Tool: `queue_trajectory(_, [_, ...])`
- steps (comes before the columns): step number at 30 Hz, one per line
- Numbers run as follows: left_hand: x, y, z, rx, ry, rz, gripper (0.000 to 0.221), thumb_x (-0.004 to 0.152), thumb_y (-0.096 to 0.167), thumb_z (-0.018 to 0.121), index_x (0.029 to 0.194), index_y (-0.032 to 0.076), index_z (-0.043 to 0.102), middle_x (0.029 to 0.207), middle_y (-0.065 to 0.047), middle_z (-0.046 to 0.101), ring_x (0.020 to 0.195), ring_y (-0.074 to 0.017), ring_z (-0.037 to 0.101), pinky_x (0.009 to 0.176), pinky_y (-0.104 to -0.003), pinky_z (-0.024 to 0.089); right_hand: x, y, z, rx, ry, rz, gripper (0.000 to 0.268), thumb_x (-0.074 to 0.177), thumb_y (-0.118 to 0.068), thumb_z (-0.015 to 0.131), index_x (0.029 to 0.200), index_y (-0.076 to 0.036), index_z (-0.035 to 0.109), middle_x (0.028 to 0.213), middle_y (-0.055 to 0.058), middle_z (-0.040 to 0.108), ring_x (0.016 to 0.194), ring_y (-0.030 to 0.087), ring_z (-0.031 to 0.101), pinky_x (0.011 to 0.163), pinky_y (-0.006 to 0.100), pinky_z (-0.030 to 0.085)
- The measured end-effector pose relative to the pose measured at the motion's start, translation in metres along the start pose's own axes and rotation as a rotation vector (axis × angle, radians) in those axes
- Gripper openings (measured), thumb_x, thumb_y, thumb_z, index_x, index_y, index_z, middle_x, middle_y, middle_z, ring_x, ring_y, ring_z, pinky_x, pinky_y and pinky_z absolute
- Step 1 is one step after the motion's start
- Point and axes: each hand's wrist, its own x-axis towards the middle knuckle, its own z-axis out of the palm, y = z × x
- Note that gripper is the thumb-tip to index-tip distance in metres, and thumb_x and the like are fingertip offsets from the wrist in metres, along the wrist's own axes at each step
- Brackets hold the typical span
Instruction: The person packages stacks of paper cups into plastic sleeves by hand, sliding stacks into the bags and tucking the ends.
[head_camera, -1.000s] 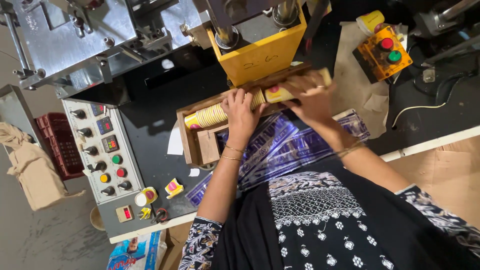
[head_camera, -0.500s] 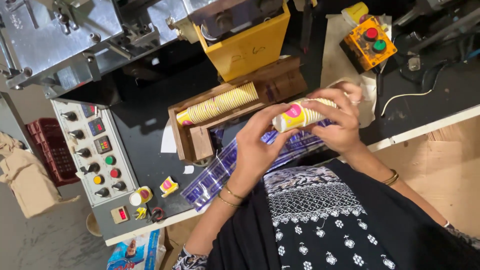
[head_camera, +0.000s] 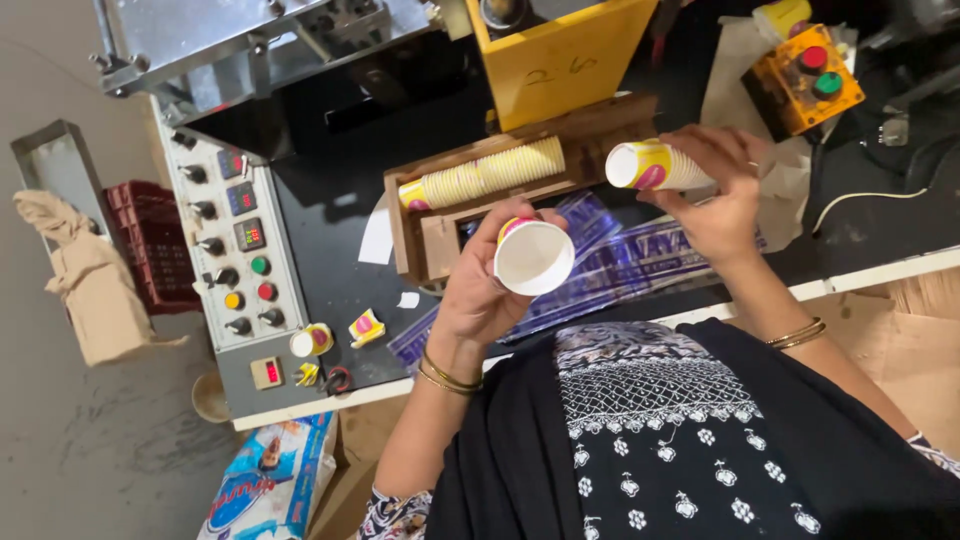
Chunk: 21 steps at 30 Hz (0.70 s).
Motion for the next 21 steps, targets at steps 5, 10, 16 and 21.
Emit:
queue_trajectory(5, [-0.009, 0.005, -0.001, 0.044, 0.079, 0.038, 0.067, 0.093, 0.017, 0.085, 0.148, 0.006, 0.049, 0.142, -0.015, 0.06, 0.131, -0.0235, 0.061, 0.111, -0.035, 0.052, -0.001, -0.018, -0.001, 0.066, 0.043, -0.032, 0.049, 0.076, -0.01, 0.091, 0.123, -0.008, 0.074, 0.123, 0.006, 0.068, 0.125, 0.025, 0.052, 0.111, 0.04, 0.043])
queue_trajectory(10, [-0.013, 0.007, -0.007, 0.448, 0.221, 0.126, 0.06, 0.094, 0.017, 0.084, 0.144, 0.002, 0.056, 0.145, -0.014, 0.061, 0.136, -0.0234, 0.059, 0.119, -0.039, 0.049, 0.006, -0.054, -0.021, -0.069, 0.115, -0.229, 0.048, 0.077, -0.025, 0.102, 0.114, -0.009, 0.077, 0.122, 0.004, 0.07, 0.126, 0.03, 0.049, 0.105, 0.04, 0.044])
queue_trajectory(16, [-0.008, 0.008, 0.012, 0.608, 0.271, 0.116, 0.06, 0.087, 0.015, 0.087, 0.138, 0.005, 0.056, 0.141, -0.009, 0.062, 0.13, -0.0192, 0.06, 0.107, -0.035, 0.051, -0.001, -0.054, -0.022, -0.062, 0.172, -0.29, 0.052, 0.068, -0.025, 0.101, 0.109, -0.008, 0.073, 0.119, 0.004, 0.069, 0.124, 0.03, 0.048, 0.103, 0.042, 0.044])
queue_trajectory(21, [-0.014, 0.0, 0.015, 0.405, 0.282, 0.118, 0.067, 0.09, 0.022, 0.086, 0.145, 0.0, 0.056, 0.136, -0.009, 0.064, 0.122, -0.0191, 0.063, 0.1, -0.035, 0.057, -0.015, -0.029, -0.013, 0.502, 0.145, 0.002, 0.057, 0.084, -0.003, 0.096, 0.132, -0.004, 0.067, 0.13, 0.006, 0.06, 0.122, 0.016, 0.062, 0.109, 0.032, 0.055])
